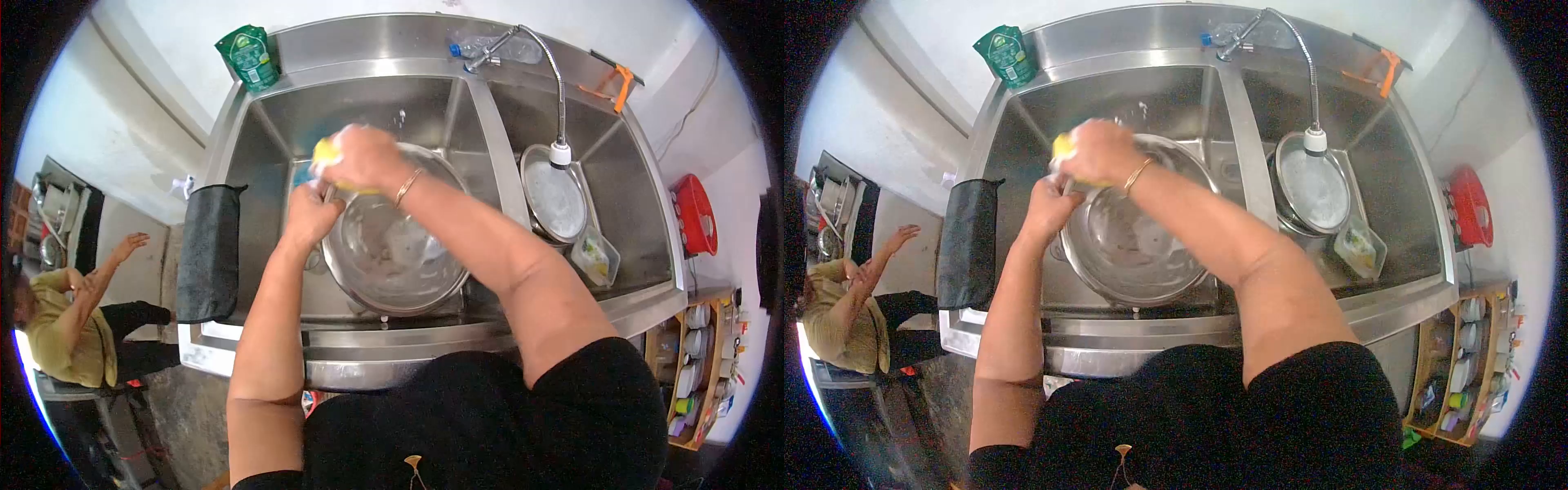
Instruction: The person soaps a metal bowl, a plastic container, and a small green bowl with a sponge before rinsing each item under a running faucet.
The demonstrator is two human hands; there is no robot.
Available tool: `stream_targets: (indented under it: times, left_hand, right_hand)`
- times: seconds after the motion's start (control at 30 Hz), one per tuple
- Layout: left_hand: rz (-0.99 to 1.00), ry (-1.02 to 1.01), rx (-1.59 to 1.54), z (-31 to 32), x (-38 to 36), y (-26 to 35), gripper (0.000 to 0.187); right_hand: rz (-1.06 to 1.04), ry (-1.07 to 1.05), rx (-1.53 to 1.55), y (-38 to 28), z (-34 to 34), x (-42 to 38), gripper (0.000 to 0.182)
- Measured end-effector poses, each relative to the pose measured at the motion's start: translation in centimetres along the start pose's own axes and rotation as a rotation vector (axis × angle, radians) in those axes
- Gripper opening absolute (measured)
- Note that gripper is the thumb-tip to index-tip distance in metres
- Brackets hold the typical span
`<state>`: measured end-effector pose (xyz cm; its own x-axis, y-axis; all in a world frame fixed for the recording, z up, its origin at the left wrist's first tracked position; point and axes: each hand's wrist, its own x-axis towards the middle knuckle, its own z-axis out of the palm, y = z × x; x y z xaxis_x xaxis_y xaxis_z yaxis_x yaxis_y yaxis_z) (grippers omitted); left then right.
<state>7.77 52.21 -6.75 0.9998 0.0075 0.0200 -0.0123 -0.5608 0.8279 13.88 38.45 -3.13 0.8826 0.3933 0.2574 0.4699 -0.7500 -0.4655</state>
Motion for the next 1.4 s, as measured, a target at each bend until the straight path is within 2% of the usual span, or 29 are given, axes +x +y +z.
stream_targets:
  times: [0.03, 0.07, 0.1, 0.17, 0.23, 0.3, 0.37, 0.4, 0.47, 0.5, 0.57, 0.6, 0.63, 0.67, 0.7, 0.77, 0.83, 0.9, 0.97, 1.03, 1.07, 1.13, 1.17, 1.23, 1.27, 1.3, 1.33, 1.37, 1.4]
  left_hand:
    - [-0.001, -0.008, 0.0, 0.6, 0.1, -0.3, 0.025]
    - [-0.003, 0.035, 0.028, 0.9, 0.1, -0.5, 0.024]
    - [-0.006, 0.084, 0.058, 0.9, 0.1, -0.6, 0.024]
    - [-0.031, 0.155, 0.126, -0.1, -0.5, -0.1, 0.022]
    - [-0.053, 0.129, -0.158, -0.6, -0.4, -1.0, 0.017]
    - [-0.052, 0.078, -0.201, -0.4, 0.3, -1.9, 0.015]
    - [-0.131, -0.011, -0.202, -0.8, 0.7, -1.6, 0.015]
    - [-0.157, -0.019, -0.047, -1.0, 1.0, -1.0, 0.015]
    - [-0.124, 0.005, -0.133, 0.2, 0.9, -2.0, 0.017]
    - [-0.082, 0.044, -0.217, 0.5, 0.9, -2.4, 0.019]
    - [-0.116, 0.097, -0.156, 0.0, 1.0, -3.0, 0.017]
    - [-0.149, 0.139, -0.096, -0.1, 1.1, -3.1, 0.017]
    - [-0.151, 0.143, -0.098, -0.6, 0.8, -2.5, 0.017]
    - [-0.187, 0.182, -0.272, -1.4, 0.4, -1.2, 0.018]
    - [-0.222, 0.218, -0.445, -1.8, 0.0, -0.7, 0.019]
    - [-0.249, 0.249, -0.394, -1.9, 0.7, -1.8, 0.021]
    - [-0.189, 0.291, -0.171, -1.5, 1.1, -2.6, 0.023]
    - [-0.245, 0.27, -0.072, -1.4, 0.7, -1.8, 0.024]
    - [-0.223, 0.254, -0.075, -0.8, 0.8, -2.4, 0.024]
    - [-0.191, 0.239, -0.086, -0.4, 1.0, -2.2, 0.024]
    - [-0.158, 0.231, -0.095, -0.3, 1.0, -2.0, 0.025]
    - [-0.138, 0.217, -0.01, -0.5, 0.2, -0.6, 0.025]
    - [-0.115, 0.202, 0.076, -0.7, -0.2, -0.3, 0.026]
    - [-0.088, 0.255, 0.146, -1.1, -0.3, -1.0, 0.024]
    - [-0.108, 0.277, 0.115, -1.9, -0.9, 0.4, 0.022]
    - [-0.131, 0.298, 0.084, -2.4, -1.3, 1.1, 0.02]
    - [-0.078, 0.393, -0.016, -2.3, -0.9, 0.3, 0.018]
    - [-0.082, 0.4, -0.018, -2.3, -0.6, -0.3, 0.018]
    - [-0.071, 0.444, 0.034, -2.3, -0.5, -0.1, 0.018]
  right_hand:
    - [-0.125, 0.072, -0.036, -0.1, 1.5, -0.3, 0.053]
    - [-0.159, 0.177, -0.035, 0.8, 2.2, -0.1, 0.05]
    - [-0.161, 0.179, -0.031, 1.9, 2.1, 0.3, 0.05]
    - [0.317, 0.034, 0.367, 4.6, 0.9, 1.5, 0.048]
    - [0.355, 0.065, 0.309, 7.0, 2.0, 2.5, 0.048]
    - [0.404, 0.095, 0.237, 7.3, 2.0, 2.4, 0.048]
    - [0.278, 0.064, 0.108, 2.7, 0.2, 1.7, 0.046]
    - [0.146, 0.072, 0.02, 1.1, 0.9, 1.4, 0.046]
    - [-0.04, 0.054, -0.12, -1.0, 1.8, 0.9, 0.047]
    - [-0.042, 0.051, -0.118, -0.4, 2.2, 1.0, 0.047]
    - [-0.047, 0.191, 0.079, 1.8, 2.9, 2.1, 0.044]
    - [0.125, 0.086, 0.189, 3.0, 1.8, 2.1, 0.047]
    - [0.256, 0.169, 0.22, 5.4, 2.7, 2.5, 0.049]
    - [0.359, 0.139, 0.337, 6.8, 2.0, 1.9, 0.054]
    - [0.449, 0.169, 0.258, 8.7, 2.8, 1.3, 0.054]
    - [0.536, 0.199, 0.173, 10.3, 5.1, -0.1, 0.054]
    - [0.523, 0.117, -0.179, 9.6, 6.8, -3.0, 0.045]
    - [0.255, -0.168, -0.495, 10.8, 10.1, -4.0, 0.033]
    - [0.095, -0.783, -0.503, 3.9, 5.6, -4.8, 0.035]
    - [-0.197, -0.633, -0.389, 0.7, 5.4, -6.1, 0.031]
    - [-0.198, -0.633, -0.389, -0.1, 5.9, -5.3, 0.031]
    - [-0.107, -0.277, -0.166, -1.1, 6.7, -3.5, 0.022]
    - [-0.113, -0.279, -0.162, -0.1, 7.2, -2.9, 0.022]
    - [-0.577, 0.288, -0.326, 4.1, 9.6, -2.2, 0.02]
    - [-0.585, 0.287, -0.324, 6.0, 9.9, -2.2, 0.02]
    - [-0.528, 0.219, -0.482, 7.8, 10.0, -2.3, 0.021]
    - [-0.467, 0.15, -0.639, 8.2, 9.7, -2.5, 0.023]
    - [-0.475, 0.148, -0.638, 8.0, 10.1, -2.7, 0.023]
    - [-0.273, 0.009, -0.587, 7.0, 9.8, -3.5, 0.022]
